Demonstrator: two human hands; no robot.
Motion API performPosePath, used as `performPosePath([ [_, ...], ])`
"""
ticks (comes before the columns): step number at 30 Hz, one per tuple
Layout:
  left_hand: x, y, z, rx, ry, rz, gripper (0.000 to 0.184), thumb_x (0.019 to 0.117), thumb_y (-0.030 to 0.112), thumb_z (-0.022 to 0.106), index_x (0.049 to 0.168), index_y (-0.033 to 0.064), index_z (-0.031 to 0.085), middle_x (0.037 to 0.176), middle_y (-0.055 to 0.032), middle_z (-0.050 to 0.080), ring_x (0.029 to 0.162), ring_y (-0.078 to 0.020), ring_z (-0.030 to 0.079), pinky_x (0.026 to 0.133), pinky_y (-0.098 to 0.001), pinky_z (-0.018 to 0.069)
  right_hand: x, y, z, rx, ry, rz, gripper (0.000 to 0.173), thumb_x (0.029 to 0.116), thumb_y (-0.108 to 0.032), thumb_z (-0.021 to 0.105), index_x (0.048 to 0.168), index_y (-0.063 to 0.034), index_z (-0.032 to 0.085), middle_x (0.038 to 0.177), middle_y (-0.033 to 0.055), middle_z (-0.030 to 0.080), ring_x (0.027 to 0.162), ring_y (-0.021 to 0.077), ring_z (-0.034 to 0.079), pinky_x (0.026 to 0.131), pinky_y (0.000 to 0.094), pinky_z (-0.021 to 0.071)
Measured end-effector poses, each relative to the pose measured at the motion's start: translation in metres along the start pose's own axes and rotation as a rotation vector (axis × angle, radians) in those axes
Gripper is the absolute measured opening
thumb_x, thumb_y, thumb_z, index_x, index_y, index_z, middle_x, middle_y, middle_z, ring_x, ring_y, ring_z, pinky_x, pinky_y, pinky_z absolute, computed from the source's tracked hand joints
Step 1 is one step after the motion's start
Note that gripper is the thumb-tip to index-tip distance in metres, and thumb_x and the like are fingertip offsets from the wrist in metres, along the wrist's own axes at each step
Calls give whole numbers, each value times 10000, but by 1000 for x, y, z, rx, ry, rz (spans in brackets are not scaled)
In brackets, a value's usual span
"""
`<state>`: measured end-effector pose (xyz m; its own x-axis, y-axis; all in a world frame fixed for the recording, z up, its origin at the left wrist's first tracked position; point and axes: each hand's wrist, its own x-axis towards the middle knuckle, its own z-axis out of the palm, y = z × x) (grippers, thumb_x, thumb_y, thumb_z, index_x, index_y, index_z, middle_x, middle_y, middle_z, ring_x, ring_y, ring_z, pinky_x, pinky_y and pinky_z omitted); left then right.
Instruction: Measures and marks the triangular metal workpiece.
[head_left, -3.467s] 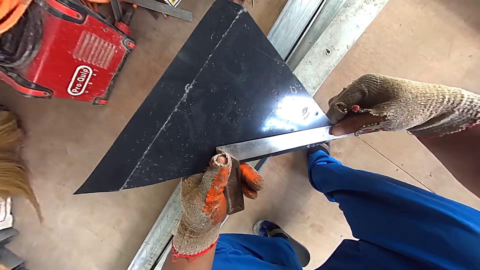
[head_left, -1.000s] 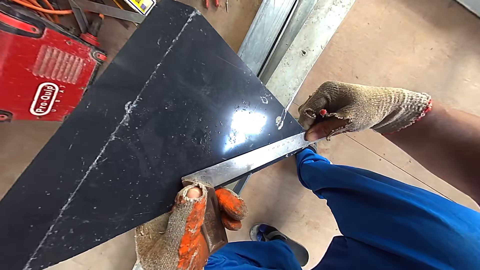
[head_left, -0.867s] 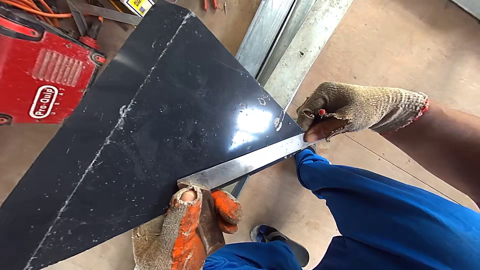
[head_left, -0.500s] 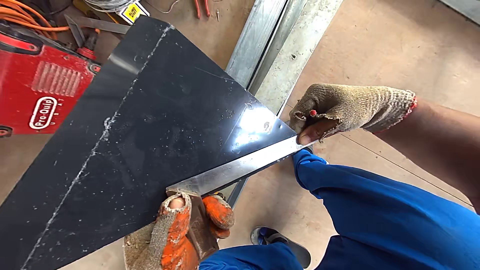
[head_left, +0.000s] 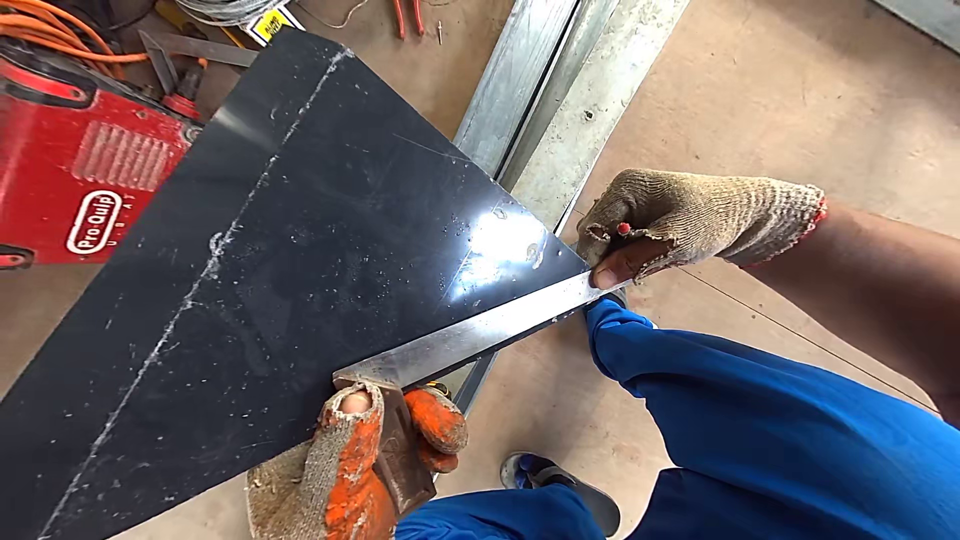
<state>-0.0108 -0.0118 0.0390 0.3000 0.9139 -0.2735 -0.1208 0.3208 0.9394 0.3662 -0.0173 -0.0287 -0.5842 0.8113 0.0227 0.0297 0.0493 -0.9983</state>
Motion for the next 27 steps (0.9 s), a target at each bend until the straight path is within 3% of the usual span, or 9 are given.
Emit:
performPosePath([
  [20, -2, 0, -1, 61, 81, 28, 152, 1022, 292, 635, 1052, 156, 697, 807, -25, 728, 631, -143, 708, 542, -294, 619, 2, 0, 0, 16, -6, 10, 228, 942, -185, 704, 761, -52, 672, 615, -48, 587, 548, 1, 546, 479, 170, 426],
  [25, 0, 3, 3, -68, -89, -46, 261, 1044, 353, 571, 1044, 148, 732, 823, -42, 750, 666, -132, 733, 571, -272, 627, 0, -7, 11, -48, 30, 28, 230, 965, -113, 668, 746, -43, 660, 606, -22, 578, 541, 24, 550, 474, 176, 416],
  [27, 0, 1, 3, -60, -59, -41, 259, 1041, 360, 580, 1026, 150, 730, 805, -42, 741, 648, -130, 723, 555, -272, 619, 0, -8, 14, -59, 39, 42, 229, 965, -87, 663, 742, -39, 657, 604, -10, 574, 539, 35, 551, 473, 181, 415],
])
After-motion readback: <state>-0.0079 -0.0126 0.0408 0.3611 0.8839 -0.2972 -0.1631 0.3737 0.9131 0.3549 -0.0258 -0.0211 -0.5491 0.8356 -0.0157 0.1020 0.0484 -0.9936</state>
